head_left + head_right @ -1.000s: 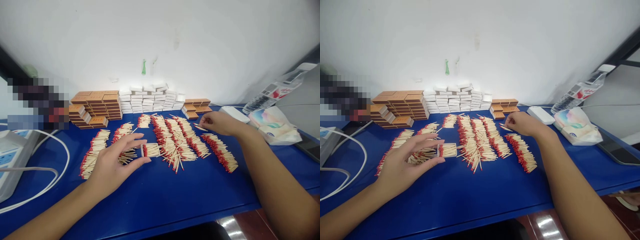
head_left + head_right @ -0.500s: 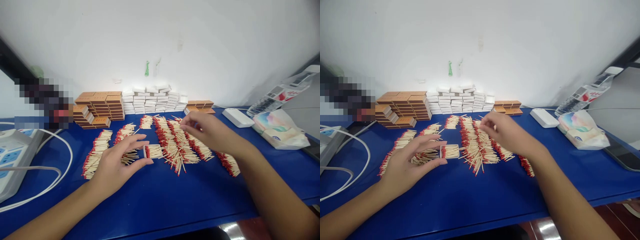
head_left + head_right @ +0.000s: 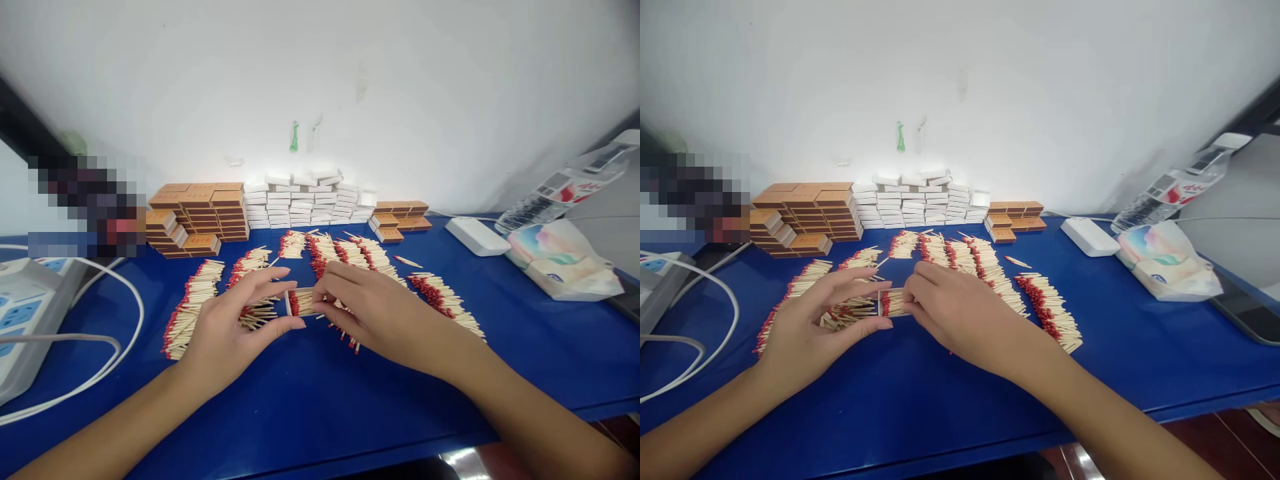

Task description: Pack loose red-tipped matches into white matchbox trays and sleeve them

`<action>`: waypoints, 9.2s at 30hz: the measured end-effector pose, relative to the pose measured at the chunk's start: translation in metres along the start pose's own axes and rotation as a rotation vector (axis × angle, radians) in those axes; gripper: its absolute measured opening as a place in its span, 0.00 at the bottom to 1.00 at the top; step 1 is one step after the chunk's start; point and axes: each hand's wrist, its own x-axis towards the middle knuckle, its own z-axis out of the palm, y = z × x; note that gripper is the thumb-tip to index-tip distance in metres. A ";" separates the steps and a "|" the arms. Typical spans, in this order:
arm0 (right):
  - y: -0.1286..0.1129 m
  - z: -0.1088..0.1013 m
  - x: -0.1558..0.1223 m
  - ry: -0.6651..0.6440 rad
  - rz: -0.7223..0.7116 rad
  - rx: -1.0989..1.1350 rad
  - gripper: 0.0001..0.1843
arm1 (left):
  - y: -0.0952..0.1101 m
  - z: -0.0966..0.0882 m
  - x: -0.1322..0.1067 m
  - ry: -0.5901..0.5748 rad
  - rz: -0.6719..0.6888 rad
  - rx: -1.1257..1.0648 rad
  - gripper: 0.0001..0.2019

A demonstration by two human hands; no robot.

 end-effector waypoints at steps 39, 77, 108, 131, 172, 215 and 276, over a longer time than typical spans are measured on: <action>0.004 0.011 0.005 0.071 0.073 0.154 0.07 | -0.001 0.003 -0.002 -0.021 0.037 0.019 0.29; 0.103 -0.052 -0.030 0.146 0.437 -0.008 0.16 | -0.003 0.002 -0.002 -0.027 0.049 0.030 0.28; 0.173 -0.046 -0.054 -0.186 0.698 -0.048 0.16 | 0.000 -0.001 -0.002 -0.038 0.088 0.053 0.27; 0.064 -0.022 -0.008 0.135 0.338 0.389 0.17 | 0.000 -0.001 -0.001 -0.050 0.079 0.051 0.26; 0.156 -0.057 -0.053 -0.098 0.672 -0.062 0.17 | -0.004 0.000 -0.003 -0.044 0.039 0.035 0.28; 0.021 -0.014 0.002 0.162 0.245 0.353 0.12 | -0.001 0.002 -0.002 -0.037 0.073 0.026 0.30; 0.005 0.013 0.005 0.089 0.068 0.260 0.06 | -0.001 0.003 -0.002 -0.037 0.036 0.014 0.29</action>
